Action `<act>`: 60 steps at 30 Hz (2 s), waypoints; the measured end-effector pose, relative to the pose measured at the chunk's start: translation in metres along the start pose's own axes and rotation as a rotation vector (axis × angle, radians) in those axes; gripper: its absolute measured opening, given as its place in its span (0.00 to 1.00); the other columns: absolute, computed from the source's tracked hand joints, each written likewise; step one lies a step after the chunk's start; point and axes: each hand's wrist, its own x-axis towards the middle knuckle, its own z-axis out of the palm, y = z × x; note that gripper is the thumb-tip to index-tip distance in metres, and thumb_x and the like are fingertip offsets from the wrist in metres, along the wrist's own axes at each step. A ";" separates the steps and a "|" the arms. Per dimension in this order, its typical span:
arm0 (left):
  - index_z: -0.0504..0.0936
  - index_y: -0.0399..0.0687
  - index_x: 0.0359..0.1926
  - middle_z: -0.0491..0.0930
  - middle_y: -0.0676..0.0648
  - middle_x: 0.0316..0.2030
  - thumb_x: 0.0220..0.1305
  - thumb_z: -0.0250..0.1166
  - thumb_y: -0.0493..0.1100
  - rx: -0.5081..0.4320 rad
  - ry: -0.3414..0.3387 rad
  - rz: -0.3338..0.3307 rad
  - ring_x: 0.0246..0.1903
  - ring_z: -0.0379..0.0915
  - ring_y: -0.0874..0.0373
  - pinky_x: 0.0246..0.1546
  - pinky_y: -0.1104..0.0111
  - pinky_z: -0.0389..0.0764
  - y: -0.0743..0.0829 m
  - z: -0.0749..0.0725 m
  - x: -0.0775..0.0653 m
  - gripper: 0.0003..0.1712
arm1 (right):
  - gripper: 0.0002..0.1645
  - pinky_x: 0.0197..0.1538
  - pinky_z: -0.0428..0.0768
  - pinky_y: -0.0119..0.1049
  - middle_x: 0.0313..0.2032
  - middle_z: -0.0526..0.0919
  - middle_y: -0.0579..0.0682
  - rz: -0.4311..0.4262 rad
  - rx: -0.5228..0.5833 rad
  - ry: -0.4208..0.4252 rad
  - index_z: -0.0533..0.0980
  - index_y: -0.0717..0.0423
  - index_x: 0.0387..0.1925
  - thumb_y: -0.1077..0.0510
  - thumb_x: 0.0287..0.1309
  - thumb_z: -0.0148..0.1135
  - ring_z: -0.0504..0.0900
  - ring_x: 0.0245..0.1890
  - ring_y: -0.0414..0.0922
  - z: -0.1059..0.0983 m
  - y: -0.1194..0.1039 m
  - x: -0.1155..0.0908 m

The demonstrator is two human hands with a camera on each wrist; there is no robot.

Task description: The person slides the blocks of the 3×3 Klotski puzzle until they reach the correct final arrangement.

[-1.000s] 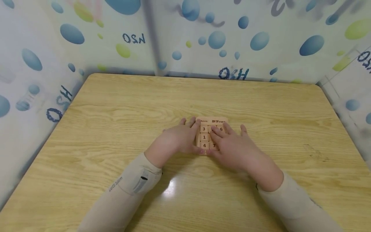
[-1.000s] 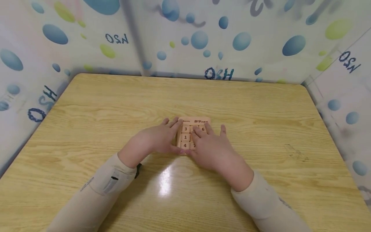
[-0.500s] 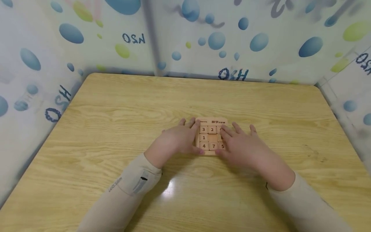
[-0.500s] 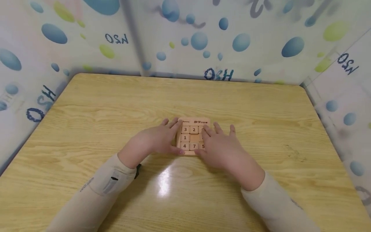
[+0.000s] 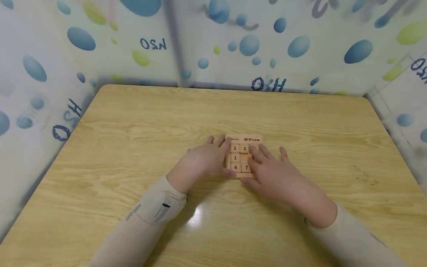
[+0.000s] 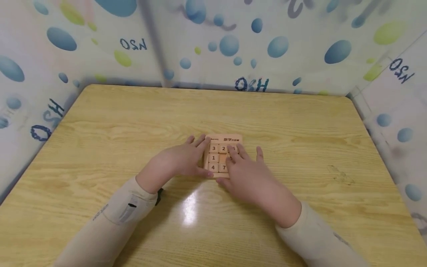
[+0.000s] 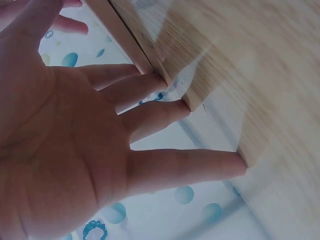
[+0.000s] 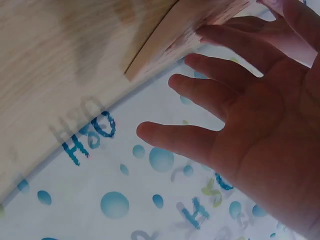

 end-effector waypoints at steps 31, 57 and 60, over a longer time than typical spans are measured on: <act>0.39 0.57 0.88 0.36 0.49 0.88 0.63 0.71 0.72 -0.017 0.000 0.004 0.87 0.33 0.39 0.67 0.17 0.57 -0.004 0.001 -0.003 0.68 | 0.47 0.75 0.41 0.86 0.84 0.58 0.54 0.047 0.049 -0.040 0.59 0.56 0.83 0.31 0.79 0.48 0.51 0.85 0.64 0.001 0.008 0.003; 0.39 0.58 0.88 0.36 0.49 0.88 0.62 0.69 0.76 -0.010 -0.013 -0.004 0.87 0.31 0.40 0.66 0.16 0.58 -0.002 0.000 0.001 0.69 | 0.43 0.76 0.43 0.85 0.83 0.62 0.48 -0.025 -0.010 0.010 0.64 0.50 0.81 0.30 0.78 0.49 0.52 0.86 0.62 -0.007 0.001 0.026; 0.38 0.58 0.88 0.35 0.50 0.88 0.62 0.65 0.79 -0.004 -0.022 -0.002 0.87 0.31 0.41 0.66 0.16 0.59 -0.002 0.001 0.001 0.69 | 0.44 0.77 0.43 0.84 0.83 0.62 0.48 -0.064 0.005 0.005 0.63 0.49 0.82 0.29 0.78 0.49 0.51 0.86 0.60 -0.004 -0.003 0.031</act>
